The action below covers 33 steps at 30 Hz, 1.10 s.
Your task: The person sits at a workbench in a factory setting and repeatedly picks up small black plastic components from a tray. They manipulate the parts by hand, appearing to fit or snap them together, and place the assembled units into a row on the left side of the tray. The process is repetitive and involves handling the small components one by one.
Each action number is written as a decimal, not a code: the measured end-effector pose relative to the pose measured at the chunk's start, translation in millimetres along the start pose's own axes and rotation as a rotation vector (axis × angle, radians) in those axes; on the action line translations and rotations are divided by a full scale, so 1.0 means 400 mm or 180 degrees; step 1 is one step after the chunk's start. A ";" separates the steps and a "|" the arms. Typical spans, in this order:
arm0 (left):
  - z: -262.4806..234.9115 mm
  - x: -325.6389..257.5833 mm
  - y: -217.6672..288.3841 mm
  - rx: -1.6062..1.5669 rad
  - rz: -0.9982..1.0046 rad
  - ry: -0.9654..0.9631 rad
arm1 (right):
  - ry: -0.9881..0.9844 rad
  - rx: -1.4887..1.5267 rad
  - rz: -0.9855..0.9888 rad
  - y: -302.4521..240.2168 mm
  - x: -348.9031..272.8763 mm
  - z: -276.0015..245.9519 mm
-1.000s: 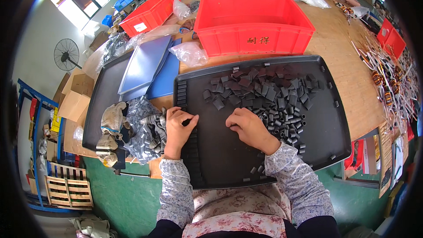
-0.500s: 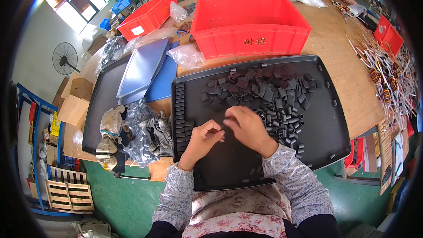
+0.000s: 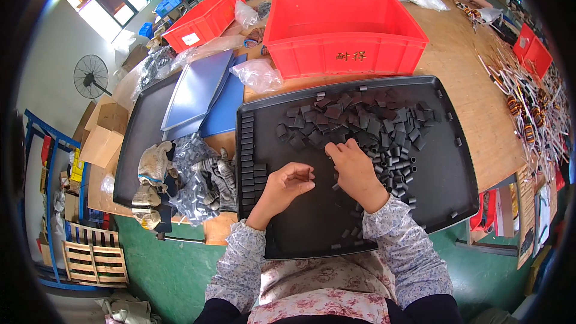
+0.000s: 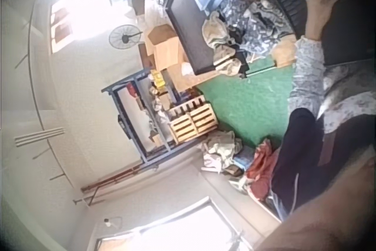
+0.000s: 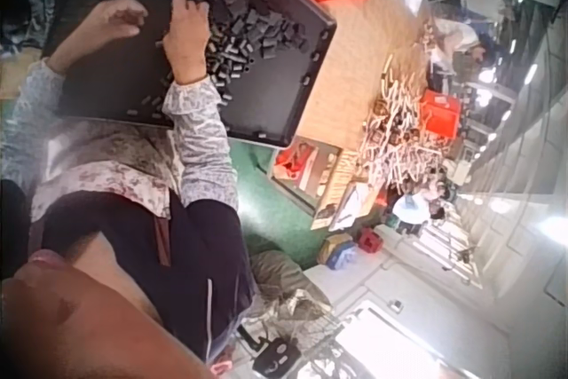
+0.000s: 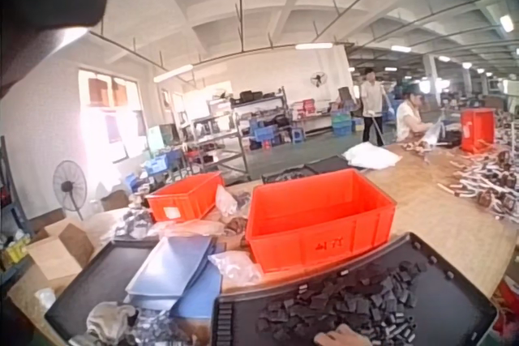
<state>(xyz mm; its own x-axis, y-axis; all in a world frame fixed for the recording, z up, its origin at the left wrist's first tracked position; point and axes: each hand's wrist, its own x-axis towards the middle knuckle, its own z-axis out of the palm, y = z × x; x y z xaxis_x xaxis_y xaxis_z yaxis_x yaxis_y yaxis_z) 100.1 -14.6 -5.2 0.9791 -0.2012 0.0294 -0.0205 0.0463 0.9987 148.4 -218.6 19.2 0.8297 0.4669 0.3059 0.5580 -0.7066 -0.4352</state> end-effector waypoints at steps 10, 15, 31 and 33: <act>-0.012 -0.002 0.020 -0.0278 -0.0269 -0.0069 | 0.0211 0.0223 0.0173 0.022 0.003 0.018; -0.026 0.003 0.032 -0.0257 -0.0269 -0.0132 | 0.0237 0.0211 -0.0099 -0.009 -0.005 -0.001; -0.019 0.003 0.044 -0.1234 -0.0396 -0.0052 | 0.0004 0.0938 -0.0648 -0.023 -0.003 0.041; -0.032 0.004 0.038 -0.0942 -0.0414 -0.0248 | -0.0077 0.0836 -0.0696 -0.023 -0.003 0.040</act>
<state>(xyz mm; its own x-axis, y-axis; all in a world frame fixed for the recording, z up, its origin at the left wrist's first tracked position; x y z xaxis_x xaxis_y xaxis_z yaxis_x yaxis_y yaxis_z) 103.9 -1.7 9.5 0.9510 -0.2976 -0.0832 0.1746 0.2953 0.9393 142.5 -204.1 9.5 0.6884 0.6069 0.3972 0.7044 -0.4288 -0.5657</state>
